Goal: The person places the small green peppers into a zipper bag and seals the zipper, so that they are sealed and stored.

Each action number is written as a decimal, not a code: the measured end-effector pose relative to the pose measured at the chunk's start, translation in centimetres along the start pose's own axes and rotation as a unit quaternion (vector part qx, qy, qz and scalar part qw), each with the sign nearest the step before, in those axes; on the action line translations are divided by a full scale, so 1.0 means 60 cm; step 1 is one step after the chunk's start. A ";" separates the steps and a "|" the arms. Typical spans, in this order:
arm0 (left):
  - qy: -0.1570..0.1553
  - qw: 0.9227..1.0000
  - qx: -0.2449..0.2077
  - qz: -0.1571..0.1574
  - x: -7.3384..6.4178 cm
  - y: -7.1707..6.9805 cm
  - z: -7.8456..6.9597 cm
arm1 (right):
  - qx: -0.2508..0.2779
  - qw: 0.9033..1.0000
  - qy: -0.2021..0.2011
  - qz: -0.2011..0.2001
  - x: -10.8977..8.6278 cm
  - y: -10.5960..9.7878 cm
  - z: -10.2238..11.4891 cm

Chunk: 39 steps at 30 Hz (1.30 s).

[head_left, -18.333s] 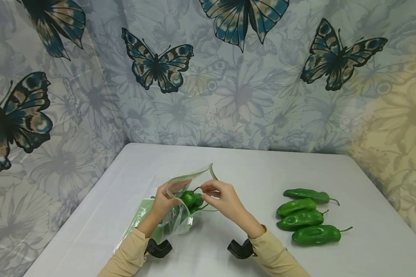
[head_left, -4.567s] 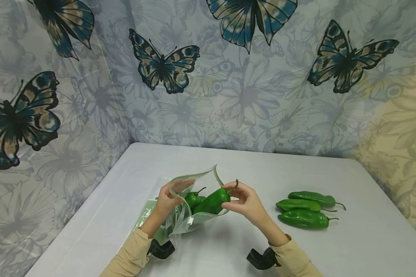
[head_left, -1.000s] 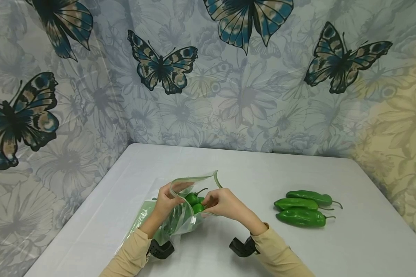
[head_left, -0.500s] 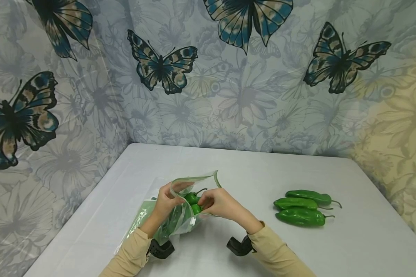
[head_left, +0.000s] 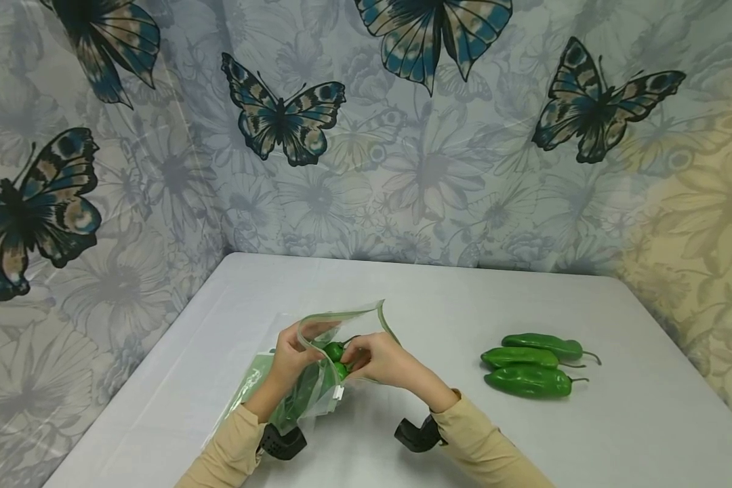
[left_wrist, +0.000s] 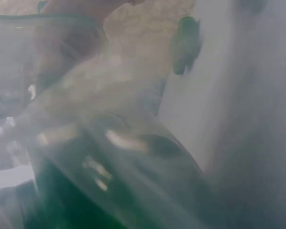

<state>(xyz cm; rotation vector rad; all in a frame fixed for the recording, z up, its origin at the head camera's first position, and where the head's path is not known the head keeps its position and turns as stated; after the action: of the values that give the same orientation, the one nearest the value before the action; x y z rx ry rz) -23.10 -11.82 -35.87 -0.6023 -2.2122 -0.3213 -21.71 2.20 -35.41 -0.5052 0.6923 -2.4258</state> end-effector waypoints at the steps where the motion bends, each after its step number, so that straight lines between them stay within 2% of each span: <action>1: -0.001 1.000 0.000 -0.001 -0.001 -0.001 0.000 | -0.003 1.000 -0.002 0.002 0.000 0.000 0.000; 9: -0.001 1.000 0.005 -0.004 -0.001 -0.002 -0.002 | -0.012 0.998 -0.026 0.056 -0.001 0.004 0.011; 14: -0.007 1.000 0.008 -0.012 -0.001 -0.004 -0.003 | -0.017 0.998 -0.022 0.051 -0.002 -0.001 0.014; 17: -0.016 1.000 0.008 -0.018 -0.002 -0.005 -0.003 | -0.012 0.999 -0.022 0.031 -0.003 -0.008 0.013; 20: -0.018 1.000 0.004 -0.019 -0.002 -0.005 -0.003 | 0.017 1.000 -0.018 -0.006 -0.009 -0.022 0.013; 24: -0.010 1.000 -0.002 -0.015 0.000 -0.003 -0.004 | 0.060 0.996 -0.021 -0.067 -0.026 -0.050 0.014; 28: -0.002 1.000 -0.004 -0.012 0.002 -0.003 -0.005 | 0.066 0.991 -0.022 -0.112 -0.046 -0.079 0.013; 39: -0.007 1.000 -0.019 -0.008 0.001 -0.005 0.000 | 0.076 0.982 -0.040 -0.166 -0.112 -0.148 -0.024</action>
<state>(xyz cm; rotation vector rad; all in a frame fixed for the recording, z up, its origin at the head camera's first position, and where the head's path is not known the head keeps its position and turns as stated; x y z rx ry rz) -23.30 -12.02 -35.84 -0.6085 -2.2296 -0.3698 -20.90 13.11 -32.78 -0.6987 0.4098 -2.7230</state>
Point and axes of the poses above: each hand's wrist, its own x-axis towards the middle knuckle, its own y-axis out of the palm, z = x × y, the point moved 5 cm from there along x, towards the middle knuckle, and after that the axes turned 2 degrees about -z, right-handed, at the moved point
